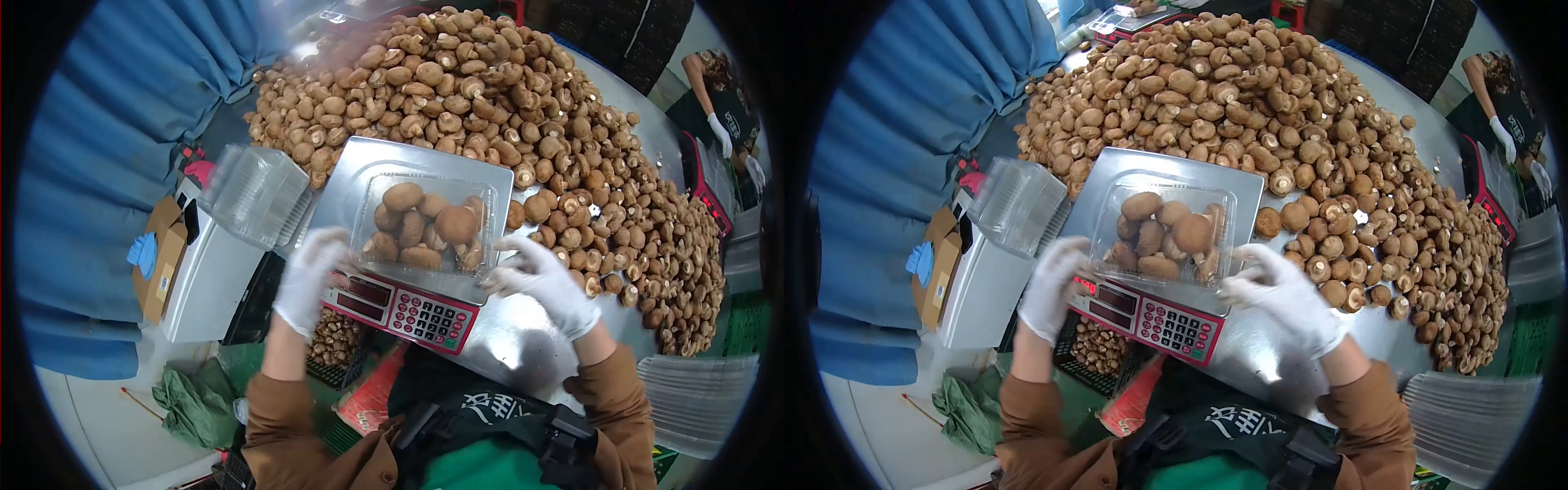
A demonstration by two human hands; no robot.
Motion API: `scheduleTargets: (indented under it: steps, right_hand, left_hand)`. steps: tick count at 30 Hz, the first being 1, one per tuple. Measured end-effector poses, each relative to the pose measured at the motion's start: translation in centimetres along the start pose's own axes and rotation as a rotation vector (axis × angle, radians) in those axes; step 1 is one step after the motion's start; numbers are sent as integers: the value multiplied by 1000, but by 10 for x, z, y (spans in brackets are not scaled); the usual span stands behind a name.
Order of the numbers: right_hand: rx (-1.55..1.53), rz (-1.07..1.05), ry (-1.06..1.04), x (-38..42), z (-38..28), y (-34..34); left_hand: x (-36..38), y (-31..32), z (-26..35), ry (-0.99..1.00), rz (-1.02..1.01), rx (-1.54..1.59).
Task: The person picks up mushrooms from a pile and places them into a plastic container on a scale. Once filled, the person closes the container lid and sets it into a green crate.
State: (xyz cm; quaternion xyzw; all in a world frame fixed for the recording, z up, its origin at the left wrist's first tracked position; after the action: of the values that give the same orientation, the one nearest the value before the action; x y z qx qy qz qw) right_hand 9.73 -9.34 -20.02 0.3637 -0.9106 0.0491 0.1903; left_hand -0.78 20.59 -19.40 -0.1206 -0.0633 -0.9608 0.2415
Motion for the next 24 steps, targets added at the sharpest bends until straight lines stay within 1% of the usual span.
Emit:
scheduleTargets:
  steps: [1,2,3,4,5,6,8,10,11,12,13,14,16,17,18,19,20,21,22,24]
  right_hand:
    - [96,37,-81,2,-7,-19]
    - [169,127,-131,1,-13,-44]
    - [173,190,-87,3,-18,-67]
    - [90,316,-112,-7,-9,-100]
    - [151,410,-142,-7,-23,-116]
    - [83,389,-201,-21,-17,-137]
    - [135,372,-144,-37,-33,-133]
    - [276,282,-101,-50,-59,-93]
    - [383,253,-74,-58,-63,-79]
    - [381,188,-40,-62,-67,-61]
    - [372,141,-77,-72,-66,-52]
    - [364,96,-112,-83,-59,-45]
    - [419,23,-31,-91,-43,-36]
    - [322,59,-9,-87,-40,-32]
    - [256,7,27,-87,-31,-29]
    - [125,-12,29,-79,-25,-26]
    - [-7,-16,24,-66,-23,-17]
    - [40,-18,-40,-55,-23,-14]
    - [90,13,-97,-39,-23,-18]
    - [68,78,-138,6,-27,-25]
  left_hand:
    - [-11,-35,16,136,99,-109]
    - [-21,-76,33,268,202,-221]
    - [-30,-116,53,369,323,-237]
    - [-36,-150,73,467,451,-258]
    - [-45,-161,90,586,466,-418]
    - [-53,-167,105,705,472,-581]
    - [-77,-155,104,661,458,-852]
    - [-125,-174,65,534,450,-1046]
    - [-130,-176,61,418,455,-1026]
    - [-133,-173,58,305,456,-1002]
    - [-137,-169,53,193,451,-977]
    - [-140,-167,54,228,456,-1001]
    - [-144,-171,53,297,468,-1044]
    - [-144,-169,56,357,467,-1130]
    - [-144,-172,56,410,480,-1146]
    - [-145,-173,56,472,485,-1160]
    - [-154,-192,46,452,529,-1130]
    - [-154,-200,42,368,517,-1009]
    - [-143,-200,44,308,596,-948]
    - [-147,-202,53,438,561,-890]
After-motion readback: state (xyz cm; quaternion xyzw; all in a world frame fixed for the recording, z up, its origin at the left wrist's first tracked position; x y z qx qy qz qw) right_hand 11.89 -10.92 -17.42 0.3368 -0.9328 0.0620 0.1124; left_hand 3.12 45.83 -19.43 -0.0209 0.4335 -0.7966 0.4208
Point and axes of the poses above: each hand's wrist, its own x-axis away from the middle knuckle, its own y-axis out of the palm, z = x × y, the point moved 9 cm from there along -x, towards the middle knuckle, and after that the axes turned 6 degrees about x, right-handed, at the moved point
